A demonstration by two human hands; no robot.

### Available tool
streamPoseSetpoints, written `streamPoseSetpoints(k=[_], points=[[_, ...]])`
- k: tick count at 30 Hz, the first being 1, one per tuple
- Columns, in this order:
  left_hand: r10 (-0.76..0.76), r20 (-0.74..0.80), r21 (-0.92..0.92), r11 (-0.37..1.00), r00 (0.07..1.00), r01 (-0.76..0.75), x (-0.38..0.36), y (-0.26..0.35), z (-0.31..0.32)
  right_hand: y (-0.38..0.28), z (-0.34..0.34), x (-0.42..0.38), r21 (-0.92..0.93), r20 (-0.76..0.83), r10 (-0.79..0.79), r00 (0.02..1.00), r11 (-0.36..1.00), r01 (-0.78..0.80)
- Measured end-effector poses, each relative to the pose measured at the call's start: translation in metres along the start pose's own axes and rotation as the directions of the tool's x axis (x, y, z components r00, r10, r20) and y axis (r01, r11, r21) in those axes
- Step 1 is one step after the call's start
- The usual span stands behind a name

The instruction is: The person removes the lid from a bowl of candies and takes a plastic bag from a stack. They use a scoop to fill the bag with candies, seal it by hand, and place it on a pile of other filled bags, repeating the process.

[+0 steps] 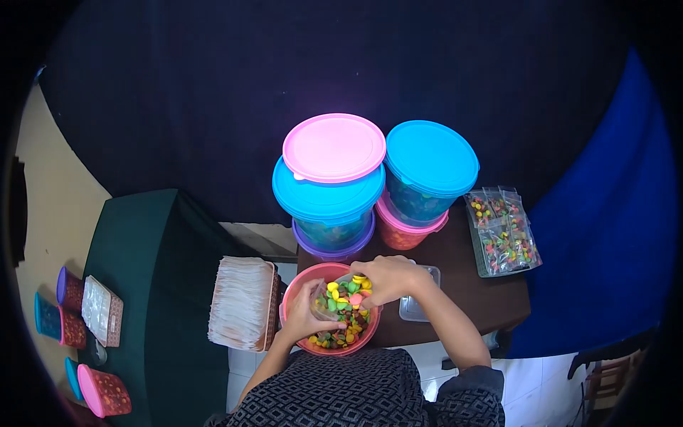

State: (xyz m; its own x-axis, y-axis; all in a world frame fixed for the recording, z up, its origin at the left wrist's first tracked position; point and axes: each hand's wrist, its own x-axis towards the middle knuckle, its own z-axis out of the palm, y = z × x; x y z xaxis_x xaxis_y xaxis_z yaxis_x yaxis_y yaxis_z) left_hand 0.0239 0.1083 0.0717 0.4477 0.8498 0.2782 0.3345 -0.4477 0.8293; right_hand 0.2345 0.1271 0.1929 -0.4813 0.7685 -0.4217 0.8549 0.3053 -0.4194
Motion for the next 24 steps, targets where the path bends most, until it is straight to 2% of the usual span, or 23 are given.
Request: streamPoseSetpoints(k=[2,4,5,6,8,12,14,15,17,18,19,21,24], points=[[0.016,0.022,0.014,1.0,1.0,-0.017,-0.001,-0.005,0.005,-0.012,-0.002,0.003,-0.051,0.019,0.066,0.998,0.997,-0.065],[0.031,0.047,0.028,0.999,0.998,-0.033,-0.003,-0.012,0.012,-0.022,-0.001,0.01,-0.245,0.088,0.142,0.986,0.962,-0.116],[0.003,0.083,0.046,0.999,0.997,-0.007,-0.005,-0.015,0.015,-0.031,0.004,0.013,-0.343,0.054,0.161,0.985,0.93,-0.133],[-0.025,0.118,0.066,0.998,0.993,0.018,-0.007,-0.017,0.017,-0.04,0.009,0.019,-0.337,0.053,0.165,0.985,0.931,-0.138],[0.002,0.128,0.068,0.998,0.992,-0.011,-0.008,-0.017,0.019,-0.058,0.02,0.032,-0.546,0.155,0.277,0.948,0.824,-0.151],[0.078,0.092,0.086,0.993,0.993,-0.086,-0.008,-0.016,0.019,-0.085,0.026,0.032,-0.606,0.161,0.276,0.948,0.785,-0.125],[0.067,0.084,0.053,0.996,0.994,-0.071,-0.009,-0.016,0.019,-0.083,0.033,0.037,-0.692,0.189,0.238,0.953,0.72,-0.042],[0.06,0.077,0.019,0.998,0.995,-0.062,-0.009,-0.016,0.018,-0.085,0.031,0.034,-0.693,0.193,0.234,0.953,0.72,-0.037],[0.044,0.078,0.015,0.999,0.996,-0.045,-0.009,-0.013,0.013,-0.084,0.021,0.025,-0.648,0.054,0.201,0.978,0.752,-0.119],[0.032,0.082,0.009,0.999,0.996,-0.033,-0.009,-0.01,0.01,-0.082,0.016,0.02,-0.651,0.059,0.198,0.979,0.751,-0.113],[0.026,0.076,0.009,1.0,0.997,-0.027,-0.009,-0.008,0.006,-0.079,0.01,0.014,-0.599,-0.014,0.166,0.986,0.788,-0.141],[0.108,-0.045,0.032,0.994,0.993,-0.107,-0.009,-0.006,-0.004,-0.077,-0.006,-0.002,-0.504,-0.131,0.139,0.982,0.843,-0.186],[0.038,-0.109,-0.035,0.999,0.993,-0.042,-0.011,-0.01,-0.025,-0.07,-0.02,-0.016,-0.406,-0.177,0.171,0.969,0.884,-0.23]])
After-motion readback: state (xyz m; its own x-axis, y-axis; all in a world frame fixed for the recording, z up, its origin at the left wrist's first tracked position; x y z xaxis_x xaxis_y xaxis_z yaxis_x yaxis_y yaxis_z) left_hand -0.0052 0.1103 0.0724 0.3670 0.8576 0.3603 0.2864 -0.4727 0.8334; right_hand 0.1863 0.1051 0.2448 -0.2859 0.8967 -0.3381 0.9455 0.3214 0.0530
